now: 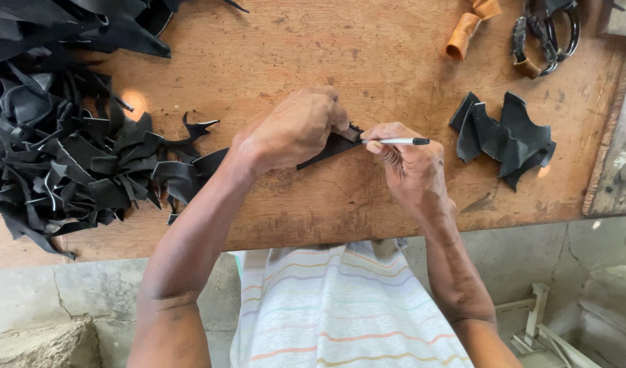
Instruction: The person selects black leather pieces from a pile on a wooden table, places them flat, and uses a white marker to trace outlines on them. They occasionally use a small metal template to guide the marking. Marked pieces are set aside on the table.
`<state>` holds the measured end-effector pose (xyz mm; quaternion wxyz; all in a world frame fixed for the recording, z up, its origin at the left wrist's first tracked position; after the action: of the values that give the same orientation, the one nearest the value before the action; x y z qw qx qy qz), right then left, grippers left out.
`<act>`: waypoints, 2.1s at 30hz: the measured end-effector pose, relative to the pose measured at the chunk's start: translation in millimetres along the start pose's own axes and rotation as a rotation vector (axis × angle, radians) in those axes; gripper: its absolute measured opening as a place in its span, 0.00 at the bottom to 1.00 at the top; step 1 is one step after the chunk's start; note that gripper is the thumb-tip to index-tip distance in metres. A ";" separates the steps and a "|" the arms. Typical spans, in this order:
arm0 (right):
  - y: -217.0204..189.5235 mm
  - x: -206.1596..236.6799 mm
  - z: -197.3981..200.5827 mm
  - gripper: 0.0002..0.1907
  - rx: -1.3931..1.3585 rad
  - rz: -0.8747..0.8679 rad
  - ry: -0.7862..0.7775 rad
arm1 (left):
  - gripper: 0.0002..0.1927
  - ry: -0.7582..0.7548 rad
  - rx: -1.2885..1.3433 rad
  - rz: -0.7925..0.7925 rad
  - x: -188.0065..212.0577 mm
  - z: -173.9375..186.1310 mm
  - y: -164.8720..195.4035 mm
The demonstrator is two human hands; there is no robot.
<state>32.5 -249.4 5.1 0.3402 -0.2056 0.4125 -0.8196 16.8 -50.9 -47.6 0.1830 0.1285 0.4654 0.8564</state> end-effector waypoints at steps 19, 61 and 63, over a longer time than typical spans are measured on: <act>2.2 -14.7 -18.7 0.07 0.072 0.116 0.033 | 0.17 -0.097 0.047 0.060 -10.9 9.4 1.0; 0.8 -14.8 -15.9 0.08 0.050 0.097 -0.007 | 0.14 -0.038 0.003 0.026 -7.5 2.7 -1.4; -0.3 -13.6 -13.9 0.07 0.035 0.085 -0.017 | 0.14 -0.029 0.041 0.040 -7.0 0.6 -3.3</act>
<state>33.1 -232.0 -3.4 0.3818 -0.1890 0.4033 -0.8098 23.9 -51.8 -50.4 0.1700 0.1538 0.4777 0.8481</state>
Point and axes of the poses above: each hand's wrist, its own x-axis away from the middle knuckle, its own z-axis out of the back of the hand, y = z × x, the point moved 3 cm from there along -x, towards the middle knuckle, and after that the axes turned 11 degrees about -y, right-handed, at the moved point
